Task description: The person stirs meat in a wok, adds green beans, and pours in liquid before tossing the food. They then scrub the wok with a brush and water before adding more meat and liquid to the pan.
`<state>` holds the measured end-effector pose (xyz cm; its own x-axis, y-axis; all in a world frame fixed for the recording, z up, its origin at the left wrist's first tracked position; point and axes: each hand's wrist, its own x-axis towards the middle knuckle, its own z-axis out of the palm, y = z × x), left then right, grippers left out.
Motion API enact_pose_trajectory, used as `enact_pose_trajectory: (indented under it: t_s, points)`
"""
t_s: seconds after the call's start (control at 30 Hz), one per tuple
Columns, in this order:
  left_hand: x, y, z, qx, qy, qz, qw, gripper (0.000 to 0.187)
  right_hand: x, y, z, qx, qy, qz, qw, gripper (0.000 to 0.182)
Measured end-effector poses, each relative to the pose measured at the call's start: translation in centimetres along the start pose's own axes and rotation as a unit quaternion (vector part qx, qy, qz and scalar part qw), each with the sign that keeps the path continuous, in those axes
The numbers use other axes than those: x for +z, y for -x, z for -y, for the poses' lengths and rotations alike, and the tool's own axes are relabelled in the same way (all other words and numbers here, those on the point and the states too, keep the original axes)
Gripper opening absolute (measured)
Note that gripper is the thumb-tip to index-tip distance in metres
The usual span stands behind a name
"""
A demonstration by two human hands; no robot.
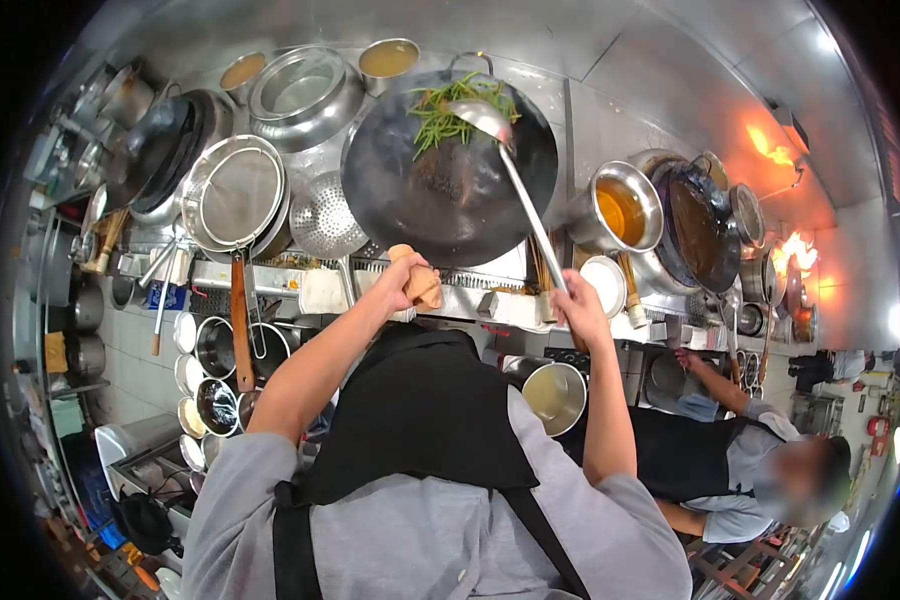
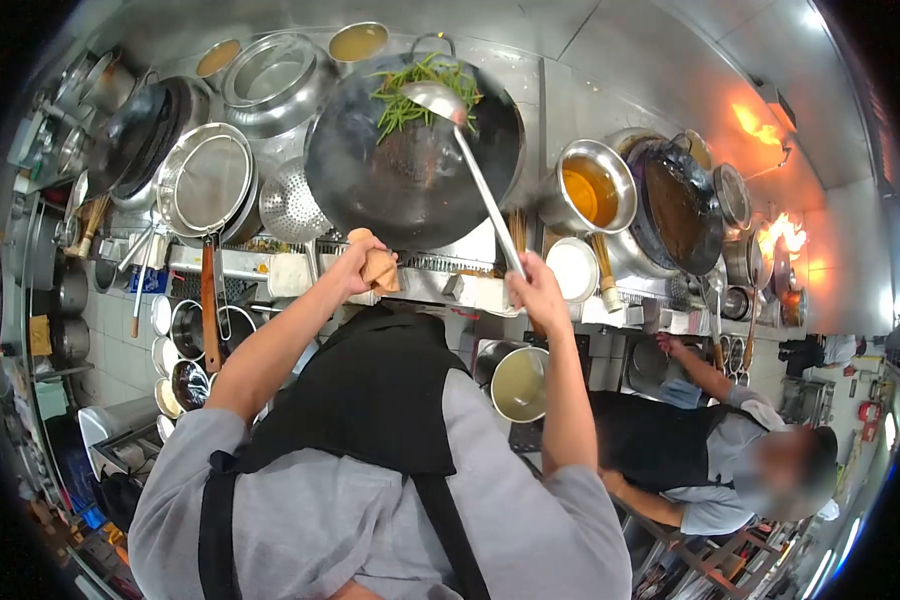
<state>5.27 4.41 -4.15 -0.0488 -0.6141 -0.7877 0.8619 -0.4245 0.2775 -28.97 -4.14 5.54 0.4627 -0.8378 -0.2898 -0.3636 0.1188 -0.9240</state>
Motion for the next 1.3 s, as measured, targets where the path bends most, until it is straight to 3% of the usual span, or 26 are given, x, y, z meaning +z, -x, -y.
enact_pose_trajectory:
  t_s: [0.1, 0.2, 0.3, 0.37, 0.4, 0.47, 0.5, 0.53, 0.57, 0.6, 0.63, 0.73, 0.77, 0.87, 0.97, 1.0, 1.03, 1.1, 1.13, 1.17, 1.2, 1.27, 1.3]
  points:
    - [1.6, -1.4, -0.4, 0.064, -0.024, 0.082, 0.994, 0.010, 1.0, 1.9, 3.8, 0.073, -0.077, 0.012, 0.994, 0.025]
    - [4.4, -2.3, -2.8, 0.104, -0.044, 0.052, 0.992, 0.008, 2.5, 1.0, 6.4, 0.094, -0.105, -0.015, 0.990, 0.017]
    - [4.9, -2.2, -2.5, 0.109, -0.043, 0.024, 0.993, 0.010, 4.9, -4.5, 2.9, 0.034, -0.069, -0.103, 0.992, 0.022]
    - [4.2, -3.9, -1.9, 0.133, -0.042, 0.016, 0.990, 0.010, 6.7, -8.6, 1.4, -0.009, 0.130, -0.194, 0.972, 0.028]
    - [4.1, -4.6, -1.8, 0.144, -0.040, 0.012, 0.989, 0.010, 8.0, -10.6, 0.2, 0.011, 0.069, -0.206, 0.976, 0.033]
    - [4.7, -5.2, -2.4, 0.141, -0.046, 0.009, 0.989, 0.007, 9.0, -11.6, 0.4, 0.070, 0.005, -0.123, 0.990, 0.040]
    - [4.7, -5.9, -3.0, 0.135, -0.049, 0.015, 0.989, 0.006, 7.6, -11.5, 0.9, 0.128, -0.095, -0.008, 0.987, 0.042]
    - [4.6, -6.6, -3.5, 0.131, -0.050, 0.022, 0.990, 0.005, 7.2, -11.5, 1.2, 0.127, -0.077, -0.023, 0.989, 0.040]
    - [3.8, -7.1, -4.0, 0.125, -0.046, 0.104, 0.986, 0.005, 7.0, -11.2, 1.3, 0.126, -0.056, -0.035, 0.990, 0.038]
    - [3.6, -7.9, -4.2, 0.121, -0.046, 0.081, 0.988, 0.008, 7.0, -11.2, 1.4, 0.127, -0.037, -0.046, 0.990, 0.036]
    - [3.4, -8.9, -4.4, 0.114, -0.050, 0.057, 0.991, 0.013, 7.5, -12.3, 1.3, 0.074, 0.063, -0.080, 0.992, 0.032]
    - [4.7, -9.5, -4.3, 0.150, -0.028, -0.036, 0.988, 0.021, 9.6, -16.4, 3.2, 0.021, 0.168, -0.177, 0.970, 0.031]
    - [5.4, -9.7, -3.8, 0.170, -0.015, -0.070, 0.983, 0.021, 10.0, -17.6, 3.5, 0.024, 0.166, -0.147, 0.975, 0.031]
    - [5.7, -12.4, -4.0, 0.131, -0.015, -0.111, 0.985, 0.025, 9.5, -17.8, 0.6, -0.090, 0.334, -0.108, 0.932, 0.035]
    - [6.0, -9.3, -4.4, 0.140, 0.018, -0.057, 0.988, 0.023, 5.8, -11.3, 4.4, 0.003, 0.503, -0.073, 0.861, 0.043]
    - [5.4, -9.3, -3.9, 0.144, 0.015, -0.046, 0.988, 0.023, 4.8, -9.8, 3.6, -0.016, 0.541, -0.087, 0.836, 0.044]
    - [6.5, -6.6, -3.9, 0.109, 0.015, -0.041, 0.993, 0.020, 3.6, -7.4, 4.1, -0.043, 0.533, -0.086, 0.841, 0.041]
    - [7.9, -1.6, -4.2, 0.041, -0.008, -0.010, 0.999, 0.020, -1.2, -3.1, 4.0, -0.135, 0.411, -0.022, 0.902, 0.038]
    - [8.5, 1.0, -4.4, 0.006, -0.017, 0.003, 1.000, 0.020, -3.3, -0.9, 6.2, -0.100, 0.321, 0.048, 0.941, 0.034]
    - [9.8, 3.5, -4.7, 0.011, -0.022, -0.029, 0.999, 0.020, -4.8, 1.3, 10.6, 0.172, 0.146, 0.143, 0.964, 0.032]
    - [9.6, 3.4, -5.0, 0.020, -0.052, -0.024, 0.998, 0.016, -5.5, 1.9, 11.1, 0.218, 0.148, 0.146, 0.954, 0.030]
    - [7.3, 0.9, -4.3, 0.087, -0.087, -0.001, 0.992, 0.015, -4.2, 0.5, 8.4, 0.102, 0.304, 0.142, 0.937, 0.033]
    - [4.7, -1.5, -3.3, 0.109, -0.106, 0.019, 0.988, 0.013, -2.6, -1.3, 4.0, -0.013, 0.370, 0.051, 0.928, 0.035]
